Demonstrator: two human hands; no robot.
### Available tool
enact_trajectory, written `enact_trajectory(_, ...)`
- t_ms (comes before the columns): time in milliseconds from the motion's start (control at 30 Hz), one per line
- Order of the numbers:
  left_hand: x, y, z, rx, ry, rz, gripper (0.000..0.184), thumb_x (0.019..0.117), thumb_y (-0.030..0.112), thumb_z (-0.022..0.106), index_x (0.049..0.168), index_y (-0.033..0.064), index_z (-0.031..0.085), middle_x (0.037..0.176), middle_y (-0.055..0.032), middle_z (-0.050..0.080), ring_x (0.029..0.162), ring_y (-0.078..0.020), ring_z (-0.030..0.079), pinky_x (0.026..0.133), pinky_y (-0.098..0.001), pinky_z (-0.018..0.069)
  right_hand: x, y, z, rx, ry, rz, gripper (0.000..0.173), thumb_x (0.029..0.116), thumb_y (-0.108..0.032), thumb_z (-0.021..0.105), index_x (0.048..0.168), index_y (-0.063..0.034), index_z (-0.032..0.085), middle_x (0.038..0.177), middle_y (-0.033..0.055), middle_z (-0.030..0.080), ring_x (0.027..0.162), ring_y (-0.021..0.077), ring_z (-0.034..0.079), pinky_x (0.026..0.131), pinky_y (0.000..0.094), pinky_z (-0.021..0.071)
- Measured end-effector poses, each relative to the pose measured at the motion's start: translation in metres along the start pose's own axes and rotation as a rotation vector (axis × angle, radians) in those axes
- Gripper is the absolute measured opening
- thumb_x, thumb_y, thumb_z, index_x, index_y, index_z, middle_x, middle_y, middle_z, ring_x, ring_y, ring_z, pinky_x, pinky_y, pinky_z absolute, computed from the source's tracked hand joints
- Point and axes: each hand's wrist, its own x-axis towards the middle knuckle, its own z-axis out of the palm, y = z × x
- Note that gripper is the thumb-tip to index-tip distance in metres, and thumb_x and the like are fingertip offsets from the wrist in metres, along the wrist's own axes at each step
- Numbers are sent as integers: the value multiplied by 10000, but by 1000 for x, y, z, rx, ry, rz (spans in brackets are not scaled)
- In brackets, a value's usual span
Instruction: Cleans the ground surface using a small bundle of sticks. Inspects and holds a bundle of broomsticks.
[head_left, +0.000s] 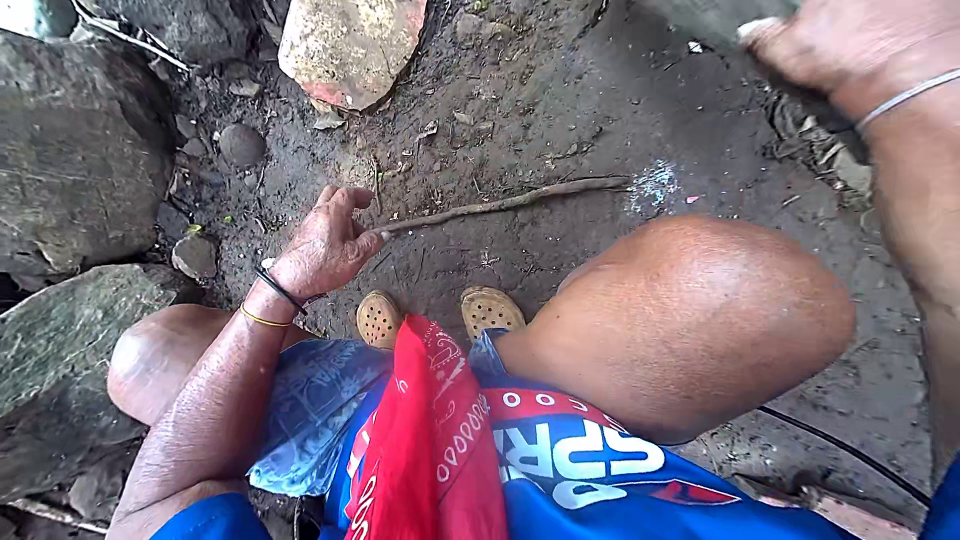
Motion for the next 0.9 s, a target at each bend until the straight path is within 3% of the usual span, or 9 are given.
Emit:
enact_trajectory(100,2,8,2,3,3,8,478,974,181,660,1392,3,511,1320,-196,541,822,-184,661,762,-381,577,-50,-77,34,-91,-201,-347,599,1053,-435,523,1231,137,520,1080,453,601,1057,670,586,814,806,433)
enact_trajectory(167,-1,11,4,4,6,-4,476,973,184,657,1390,8,511,1330,-192,535,825,-178,662,762,-373,579,-58,-103,75,-171,-309,-606,511,1038,-415,561,1177,77,571,1026,347,655,993,571,650,799,728,487)
enact_trajectory(233,-3,15,4,10,21,-5,472,973,195,655,1384,10,516,1342,-192,532,817,-170,666,753,-362,583,-52,-113,101,-211,-371,-707,478,1033,-436,559,1167,21,598,1034,283,677,1010,502,667,841,686,496)
enact_trajectory(333,-11,18,2,-22,49,-33,479,981,186,651,1397,2,501,1355,-199,536,822,-170,669,747,-359,581,-15,-84,93,-148,-310,-472,572,1027,-474,522,1183,73,586,1069,381,645,1052,597,625,814,770,465)
enact_trajectory(433,-21,15,-3,-52,111,-29,513,964,218,633,1410,4,497,1335,-183,564,846,-173,668,762,-375,579,32,-3,51,-42,-128,-86,752,986,-592,482,1159,133,580,1193,471,569,1171,674,530,845,865,379)
enact_trajectory(500,-31,18,-8,-91,157,-25,505,963,210,640,1414,27,503,1332,-172,584,814,-165,673,740,-377,590,44,45,22,53,-34,87,814,1006,-605,451,1221,174,550,1310,488,503,1283,669,453,946,869,327)
enact_trajectory(600,-44,32,-18,-110,178,17,495,949,232,640,1401,67,524,1295,-113,613,778,-121,674,713,-344,599,22,78,-17,214,81,289,814,1036,-571,429,1325,189,485,1382,489,450,1325,656,427,981,845,327)
enact_trajectory(767,-77,73,-22,-149,150,280,568,961,426,630,1370,44,529,1176,-39,628,821,-33,680,741,-242,615,-7,43,-16,269,74,135,738,1051,-509,490,1326,176,491,1277,496,516,1229,678,494,938,841,369)
enact_trajectory(900,-73,81,-7,-85,56,332,537,963,350,614,1370,8,539,1160,-76,654,863,-54,669,762,-251,594,-27,-26,38,106,-91,-194,611,1049,-449,541,1218,138,560,1081,417,635,1059,621,619,849,776,465)
